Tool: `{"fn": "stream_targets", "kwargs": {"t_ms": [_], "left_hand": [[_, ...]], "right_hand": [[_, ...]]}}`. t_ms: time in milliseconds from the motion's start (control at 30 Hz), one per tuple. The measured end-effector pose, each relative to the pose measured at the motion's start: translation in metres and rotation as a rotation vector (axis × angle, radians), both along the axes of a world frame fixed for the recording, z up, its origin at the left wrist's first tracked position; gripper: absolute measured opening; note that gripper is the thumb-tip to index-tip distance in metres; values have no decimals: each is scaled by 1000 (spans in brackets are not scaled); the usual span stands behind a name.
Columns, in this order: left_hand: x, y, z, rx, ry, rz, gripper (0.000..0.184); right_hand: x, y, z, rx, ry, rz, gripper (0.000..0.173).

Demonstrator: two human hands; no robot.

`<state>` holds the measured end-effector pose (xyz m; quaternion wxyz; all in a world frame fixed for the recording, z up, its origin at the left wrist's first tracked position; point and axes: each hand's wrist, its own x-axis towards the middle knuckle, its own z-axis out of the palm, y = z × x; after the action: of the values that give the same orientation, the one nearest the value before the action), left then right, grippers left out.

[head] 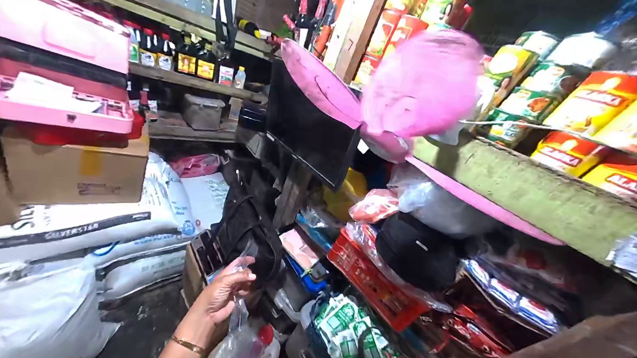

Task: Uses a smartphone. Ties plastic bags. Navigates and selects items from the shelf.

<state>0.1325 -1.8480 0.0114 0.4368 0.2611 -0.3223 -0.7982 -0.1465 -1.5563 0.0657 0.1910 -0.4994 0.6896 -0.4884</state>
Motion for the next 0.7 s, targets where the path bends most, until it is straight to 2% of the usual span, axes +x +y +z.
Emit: {"fn": "stream_targets", "kwargs": {"t_ms": [133,233,333,533,700], "left_hand": [[14,-84,6,-8,1,-204,17],[20,-136,4,43,73,-430,16],[18,-178,8,15,123,-610,19],[8,-226,11,-22,165,-796,18],[1,-238,23,-59,168,-855,15]], "right_hand": [[44,-100,-2,24,37,-94,27],[81,-169,12,157,53,-186,28],[104,-218,24,170,23,-222,27],[125,-250,30,137,50,-291,25],[129,-250,24,76,45,-365,24]]}}
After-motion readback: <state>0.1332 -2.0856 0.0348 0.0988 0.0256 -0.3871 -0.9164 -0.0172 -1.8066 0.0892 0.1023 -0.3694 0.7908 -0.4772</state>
